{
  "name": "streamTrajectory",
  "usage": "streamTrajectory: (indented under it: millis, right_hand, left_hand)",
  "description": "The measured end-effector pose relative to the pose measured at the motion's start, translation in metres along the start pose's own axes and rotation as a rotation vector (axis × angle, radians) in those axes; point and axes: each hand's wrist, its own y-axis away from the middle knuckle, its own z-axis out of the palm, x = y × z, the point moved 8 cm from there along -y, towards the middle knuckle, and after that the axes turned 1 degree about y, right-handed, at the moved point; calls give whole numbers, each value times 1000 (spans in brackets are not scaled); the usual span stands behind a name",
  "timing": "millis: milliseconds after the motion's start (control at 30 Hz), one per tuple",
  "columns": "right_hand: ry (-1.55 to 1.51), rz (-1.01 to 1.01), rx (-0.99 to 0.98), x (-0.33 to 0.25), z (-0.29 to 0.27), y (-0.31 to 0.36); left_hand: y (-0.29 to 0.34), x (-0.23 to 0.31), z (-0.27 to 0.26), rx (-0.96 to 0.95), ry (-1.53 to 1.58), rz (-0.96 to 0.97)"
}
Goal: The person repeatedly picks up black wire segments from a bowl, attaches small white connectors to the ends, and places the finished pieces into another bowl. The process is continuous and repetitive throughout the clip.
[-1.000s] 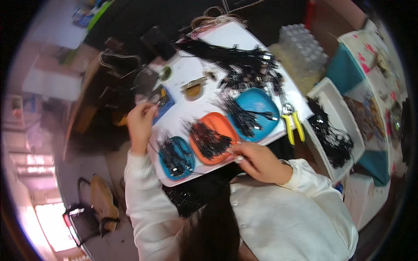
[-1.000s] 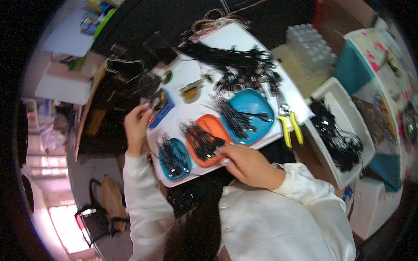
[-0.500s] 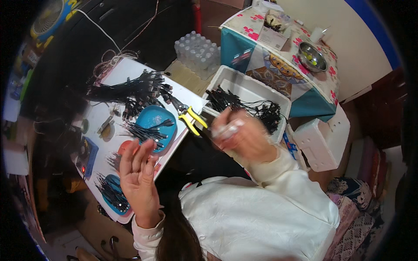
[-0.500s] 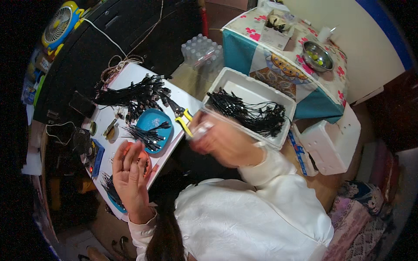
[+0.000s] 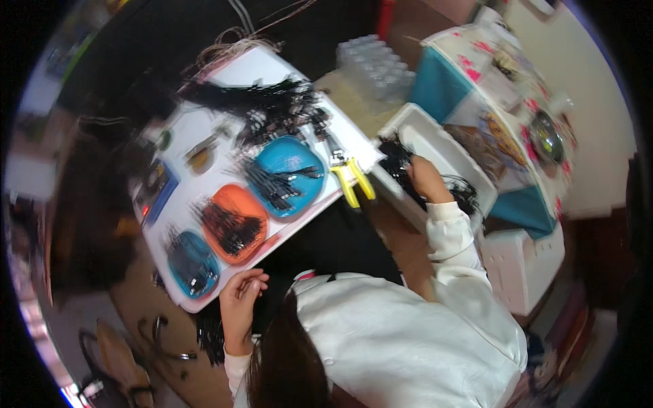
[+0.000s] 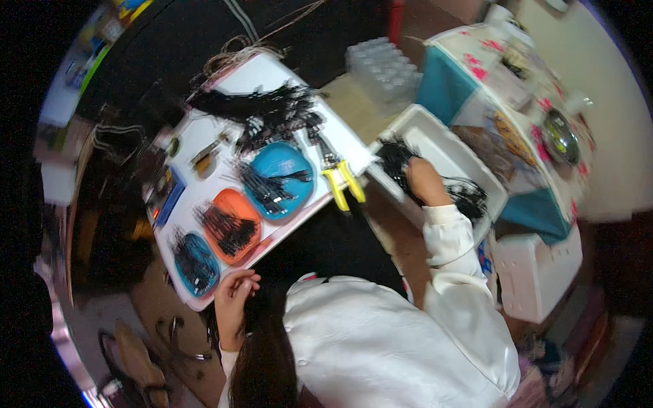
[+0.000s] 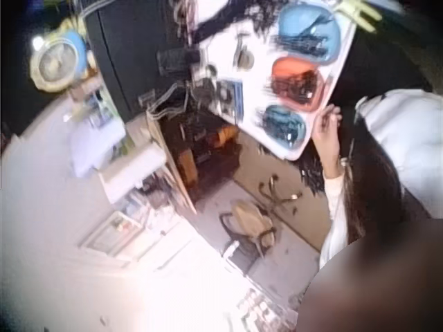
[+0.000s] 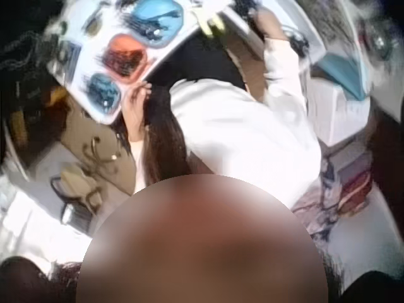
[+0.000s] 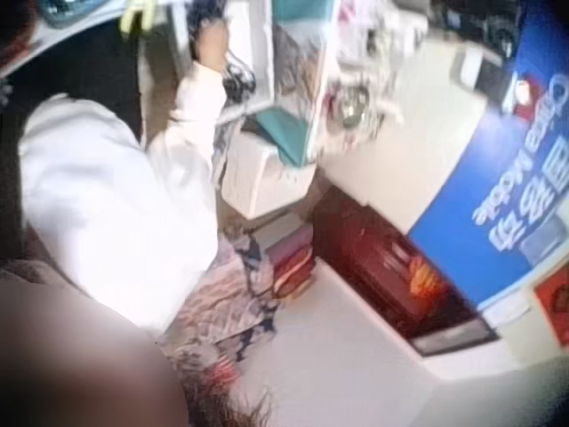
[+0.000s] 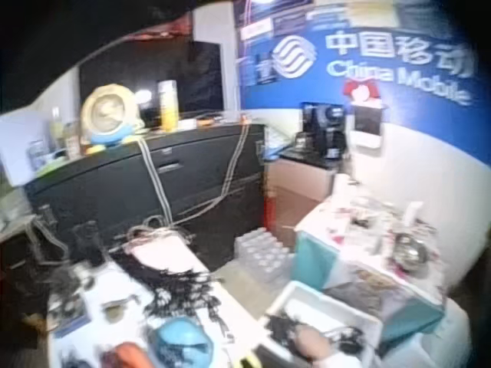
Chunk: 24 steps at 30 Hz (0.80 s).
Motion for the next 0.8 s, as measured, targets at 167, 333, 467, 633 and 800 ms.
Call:
streamTrajectory:
  millis: [167, 333, 467, 633, 800]
  right_hand:
    - [1, 48, 233, -32, -38, -4]
    - [-422, -246, 217, -175, -83, 20]
    - [-533, -569, -48, -312, -34, 37]
    - [-276, -619, -5, -394, 18, 29]
    - [-159, -566, -47, -409, 43, 16]
  left_hand:
    - [14, 12, -77, 401, -221, 173]
    - [4, 39, -126, 755, -858, 310]
    - [-33, 43, -126, 760, -964, 385]
    - [-72, 38, -115, 756, -1148, 298]
    - [-78, 36, -123, 767, -1013, 293]
